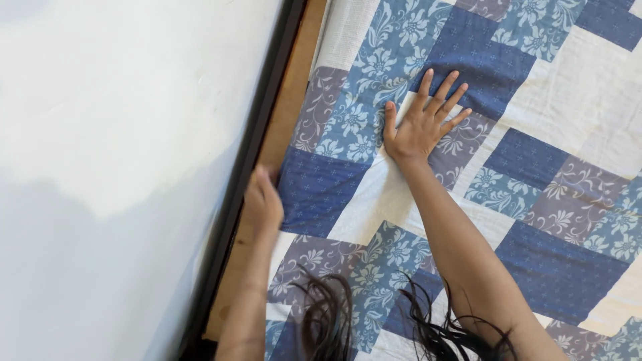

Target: The person straightens a patterned bedsheet on a bed, smoothing it by hand and tucking the edges under the mattress. They then place a folded blanket on the bed.

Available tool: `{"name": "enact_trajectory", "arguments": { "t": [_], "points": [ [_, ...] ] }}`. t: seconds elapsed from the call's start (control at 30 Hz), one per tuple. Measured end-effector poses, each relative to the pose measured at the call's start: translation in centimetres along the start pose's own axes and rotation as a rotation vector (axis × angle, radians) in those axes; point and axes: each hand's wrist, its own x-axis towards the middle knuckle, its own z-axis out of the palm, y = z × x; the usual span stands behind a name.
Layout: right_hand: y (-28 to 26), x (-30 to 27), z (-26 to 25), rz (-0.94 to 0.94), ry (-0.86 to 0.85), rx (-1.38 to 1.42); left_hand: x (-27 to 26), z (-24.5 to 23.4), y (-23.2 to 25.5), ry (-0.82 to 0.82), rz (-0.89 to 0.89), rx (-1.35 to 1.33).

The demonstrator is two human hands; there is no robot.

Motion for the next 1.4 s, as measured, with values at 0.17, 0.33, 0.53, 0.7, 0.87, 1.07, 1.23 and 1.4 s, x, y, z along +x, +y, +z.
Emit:
{"name": "enact_trajectory", "arguments": {
  "t": [0.17,0.33,0.53,0.7,0.87,1.07,1.23,1.4],
  "points": [
    [0.5,0.5,0.7,-0.014,0.035,0.007,13.9,10.4,6.8,-0.118,0.473,0.131],
    [0.8,0.1,1.2,-0.012,0.036,0.033,19.9,16.0,10.8,-0.129,0.298,0.292],
    [1.0,0.2,1.5,-0.003,0.048,0.031,22.9,18.8,6.6,-0.108,0.44,0.332],
    [1.1,0.3,1.6,-0.011,0.059,0.03,23.2,20.1,5.2,-0.027,0.202,-0.332],
    [1.0,0.0,1.5,-0.008,0.042,0.026,21.7,17.7,8.7,-0.119,0.245,-0.196],
    [1.2,0.1,1.7,-0.012,0.054,0.017,21.0,16.7,11.2,0.011,0.576,0.257],
    [2.4,0.0,2.7,-0.037,0.135,0.038,22.4,20.1,8.1,0.137,0.849,0.529],
    [2.9,-0.5,3.4,-0.092,0.242,0.134,23.6,22.3,5.7,0.128,0.831,0.666]
  ]
}}
